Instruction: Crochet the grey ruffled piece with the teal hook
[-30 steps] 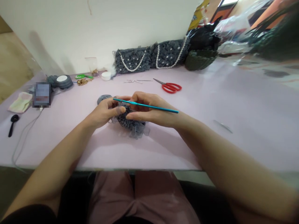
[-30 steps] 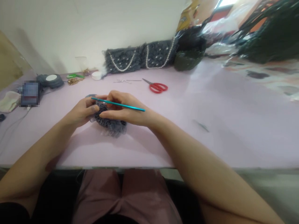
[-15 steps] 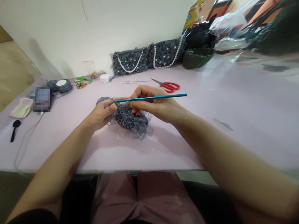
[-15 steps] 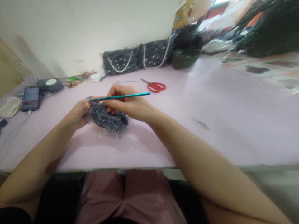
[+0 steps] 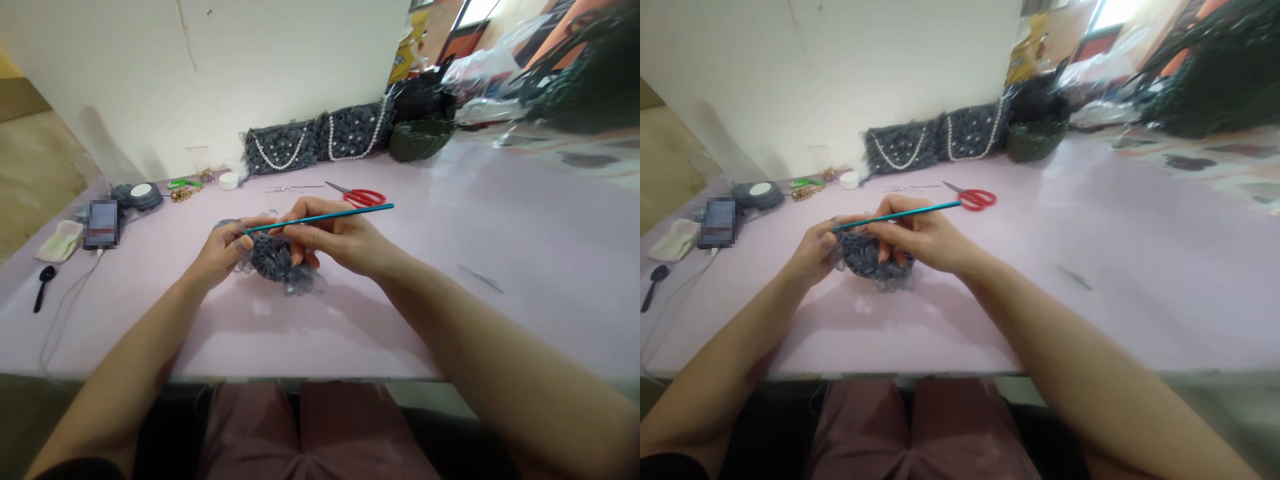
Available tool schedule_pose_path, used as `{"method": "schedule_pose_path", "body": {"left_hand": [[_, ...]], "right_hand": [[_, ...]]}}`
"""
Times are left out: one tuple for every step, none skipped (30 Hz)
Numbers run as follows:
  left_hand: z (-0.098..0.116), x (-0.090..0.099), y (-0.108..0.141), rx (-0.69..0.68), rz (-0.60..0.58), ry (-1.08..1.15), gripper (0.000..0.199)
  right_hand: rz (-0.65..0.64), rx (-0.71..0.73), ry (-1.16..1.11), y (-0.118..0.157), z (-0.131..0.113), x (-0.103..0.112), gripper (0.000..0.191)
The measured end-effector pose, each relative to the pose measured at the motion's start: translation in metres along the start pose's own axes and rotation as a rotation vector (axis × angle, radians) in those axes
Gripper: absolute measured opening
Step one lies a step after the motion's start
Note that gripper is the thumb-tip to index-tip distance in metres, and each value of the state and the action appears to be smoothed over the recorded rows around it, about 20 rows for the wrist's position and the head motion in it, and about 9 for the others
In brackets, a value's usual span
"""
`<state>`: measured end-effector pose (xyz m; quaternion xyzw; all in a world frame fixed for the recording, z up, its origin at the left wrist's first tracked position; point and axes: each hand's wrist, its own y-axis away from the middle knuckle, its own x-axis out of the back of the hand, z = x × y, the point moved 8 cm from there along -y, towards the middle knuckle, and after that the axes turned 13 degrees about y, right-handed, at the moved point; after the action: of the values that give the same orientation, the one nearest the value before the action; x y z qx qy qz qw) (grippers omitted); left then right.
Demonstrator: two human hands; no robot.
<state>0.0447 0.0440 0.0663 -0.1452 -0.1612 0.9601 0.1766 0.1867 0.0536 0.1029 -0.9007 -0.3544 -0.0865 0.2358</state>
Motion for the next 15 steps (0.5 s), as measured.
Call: {"method": "schedule_pose_path", "body": {"left_hand": [[0.003,0.002,0.0,-0.038,0.018,-0.065,0.057],[0.006,0.003,0.001,-0.083,0.038,-0.14,0.056],[0.011,0.003,0.002,-0.131,0.058,-0.22,0.055],[0.015,0.003,0.004,-0.178,0.077,-0.297,0.056],[0.019,0.002,0.005,-0.22,0.091,-0.366,0.056],[0.022,0.0,0.006,-0.251,0.097,-0.423,0.057],[0.024,-0.002,0.007,-0.277,0.098,-0.464,0.058],[0.026,-0.003,0.008,-0.296,0.095,-0.496,0.058],[0.027,-0.005,0.009,-0.308,0.092,-0.525,0.059],[0.027,-0.006,0.009,-0.316,0.093,-0.554,0.059],[0.027,-0.006,0.01,-0.32,0.096,-0.584,0.059],[0.026,-0.006,0.01,-0.323,0.101,-0.614,0.06],[0.026,-0.006,0.01,-0.325,0.107,-0.643,0.062],[0.025,-0.006,0.009,-0.325,0.114,-0.668,0.063],[0.024,-0.006,0.009,-0.326,0.119,-0.686,0.064]], "right_hand": [[0.0,0.004,-0.005,0.0,0.0,0.0,0.03],[-0.001,0.011,-0.01,0.0,-0.001,0.001,0.03],[-0.002,0.022,-0.016,0.0,-0.001,0.001,0.029],[-0.002,0.035,-0.022,0.0,-0.002,0.002,0.029],[-0.005,0.051,-0.028,0.0,-0.003,0.002,0.029],[-0.009,0.066,-0.035,0.0,-0.004,0.002,0.029],[-0.015,0.079,-0.041,0.001,-0.005,0.002,0.03],[-0.018,0.089,-0.046,0.001,-0.006,0.002,0.031],[-0.019,0.092,-0.048,0.001,-0.006,0.002,0.033],[-0.018,0.088,-0.042,0.0,-0.006,0.002,0.034],[-0.016,0.075,-0.024,0.0,-0.006,0.002,0.036],[-0.014,0.055,0.003,0.0,-0.005,0.002,0.036],[-0.017,0.035,0.037,0.0,-0.004,0.001,0.035],[-0.021,0.015,0.077,0.0,-0.003,0.0,0.033],[-0.029,-0.005,0.119,0.0,-0.003,-0.001,0.031]]}}
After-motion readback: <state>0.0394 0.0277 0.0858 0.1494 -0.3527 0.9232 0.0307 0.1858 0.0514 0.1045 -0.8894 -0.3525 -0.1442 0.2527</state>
